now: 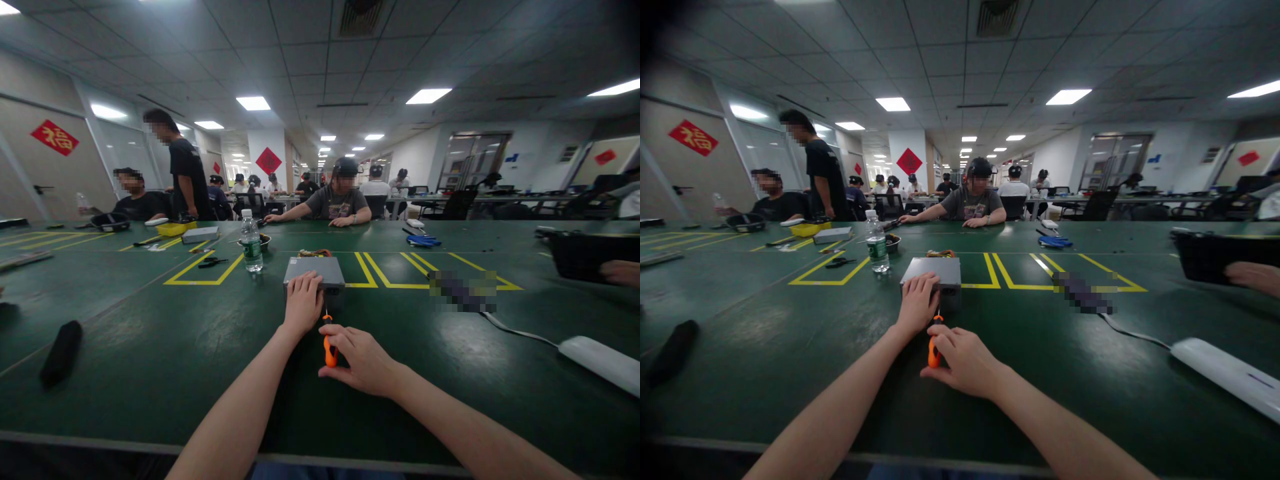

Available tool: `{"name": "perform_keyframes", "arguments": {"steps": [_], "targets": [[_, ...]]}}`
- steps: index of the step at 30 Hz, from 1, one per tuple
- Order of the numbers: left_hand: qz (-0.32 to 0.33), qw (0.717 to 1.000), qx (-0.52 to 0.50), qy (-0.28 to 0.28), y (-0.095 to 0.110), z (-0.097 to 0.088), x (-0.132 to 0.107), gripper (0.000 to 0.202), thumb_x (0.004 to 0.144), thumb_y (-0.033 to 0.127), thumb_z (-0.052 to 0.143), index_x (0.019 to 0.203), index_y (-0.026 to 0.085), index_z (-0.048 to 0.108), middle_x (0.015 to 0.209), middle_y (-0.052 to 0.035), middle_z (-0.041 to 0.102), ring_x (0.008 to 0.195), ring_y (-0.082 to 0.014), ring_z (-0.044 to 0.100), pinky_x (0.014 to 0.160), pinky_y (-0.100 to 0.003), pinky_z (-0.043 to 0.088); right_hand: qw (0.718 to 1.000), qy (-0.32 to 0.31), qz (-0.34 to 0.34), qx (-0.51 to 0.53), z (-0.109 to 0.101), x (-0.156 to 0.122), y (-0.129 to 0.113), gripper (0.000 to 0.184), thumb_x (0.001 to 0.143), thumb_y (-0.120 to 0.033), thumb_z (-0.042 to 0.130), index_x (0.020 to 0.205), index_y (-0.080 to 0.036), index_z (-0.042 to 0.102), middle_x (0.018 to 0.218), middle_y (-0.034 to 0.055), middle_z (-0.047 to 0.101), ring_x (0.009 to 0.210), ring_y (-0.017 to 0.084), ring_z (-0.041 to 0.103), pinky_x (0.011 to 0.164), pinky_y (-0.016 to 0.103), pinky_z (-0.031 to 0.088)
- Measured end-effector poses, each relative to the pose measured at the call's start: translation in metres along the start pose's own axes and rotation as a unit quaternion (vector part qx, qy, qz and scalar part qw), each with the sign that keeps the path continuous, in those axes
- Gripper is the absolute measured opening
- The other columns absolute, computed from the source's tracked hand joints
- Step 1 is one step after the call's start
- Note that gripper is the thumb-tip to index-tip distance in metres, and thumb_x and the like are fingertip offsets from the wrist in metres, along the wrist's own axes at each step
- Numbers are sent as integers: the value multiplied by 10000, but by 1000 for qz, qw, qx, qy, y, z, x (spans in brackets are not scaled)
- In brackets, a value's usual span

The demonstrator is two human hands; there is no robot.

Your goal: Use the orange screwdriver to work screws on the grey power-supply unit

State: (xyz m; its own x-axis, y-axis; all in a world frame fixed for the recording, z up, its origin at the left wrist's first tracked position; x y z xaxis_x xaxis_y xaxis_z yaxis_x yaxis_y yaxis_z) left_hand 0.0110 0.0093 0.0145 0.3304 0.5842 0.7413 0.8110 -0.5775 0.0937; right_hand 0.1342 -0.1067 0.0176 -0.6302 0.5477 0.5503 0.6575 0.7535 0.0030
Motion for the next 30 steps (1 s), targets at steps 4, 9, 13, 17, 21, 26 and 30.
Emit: {"name": "perform_keyframes", "arguments": {"steps": [4,9,13,17,21,26,30], "targets": [[0,1000,-5,5,0,-1,0,304,848,229,441,1147,218,497,1270,-68,512,1189,-226,419,1013,-428,282,999,-32,-30,-8,-7,1,-5,393,842,-355,537,1152,-131,445,1169,151,545,988,225,574,806,345,484],[2,1000,-3,10,2,-1,0,299,848,226,443,1142,213,498,1262,-71,516,1197,-223,413,1017,-422,280,999,-13,-43,-28,-3,3,-5,304,854,-391,508,1023,-138,506,1110,142,572,876,216,602,730,343,497],[1,1000,-2,11,1,-1,0,302,845,227,450,1143,208,495,1255,-77,520,1193,-222,415,1016,-420,281,1000,-6,-2,-3,0,1,0,345,812,-463,557,928,-144,494,1097,139,584,841,208,606,738,349,502],[-2,1000,-2,10,1,0,0,302,851,227,434,1147,209,494,1264,-75,513,1194,-227,415,1021,-427,272,999,-35,-14,-2,-5,1,-4,396,840,-385,531,1133,-133,444,1159,143,539,959,224,575,800,351,484],[2,1000,-2,13,1,0,0,309,853,227,434,1156,209,490,1264,-79,513,1199,-227,412,1019,-432,277,998,-44,-37,-29,-4,4,-8,334,857,-374,505,1103,-150,478,1143,137,539,917,226,585,757,355,487],[0,1000,6,17,0,2,-1,309,841,222,454,1147,213,498,1262,-73,518,1192,-221,423,1023,-424,278,999,-39,10,-1,3,4,-3,382,775,-460,606,943,-134,501,1100,141,565,862,217,599,735,345,503],[3,1000,6,23,0,3,-1,309,840,225,458,1146,215,499,1267,-69,516,1189,-218,426,1024,-416,279,998,-60,-4,4,-2,2,-5,425,812,-394,571,1130,-136,455,1158,136,531,960,227,573,787,348,492]]}}
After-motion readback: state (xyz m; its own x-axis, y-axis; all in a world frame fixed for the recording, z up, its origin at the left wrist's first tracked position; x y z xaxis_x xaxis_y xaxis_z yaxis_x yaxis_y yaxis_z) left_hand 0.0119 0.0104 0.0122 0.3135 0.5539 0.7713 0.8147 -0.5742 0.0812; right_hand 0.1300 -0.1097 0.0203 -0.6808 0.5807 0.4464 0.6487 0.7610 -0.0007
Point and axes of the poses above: each hand's wrist, its own x-axis towards the middle knuckle, its own z-axis out of the palm, y = z × x, the point moved 2 cm from there along x, towards the middle knuckle
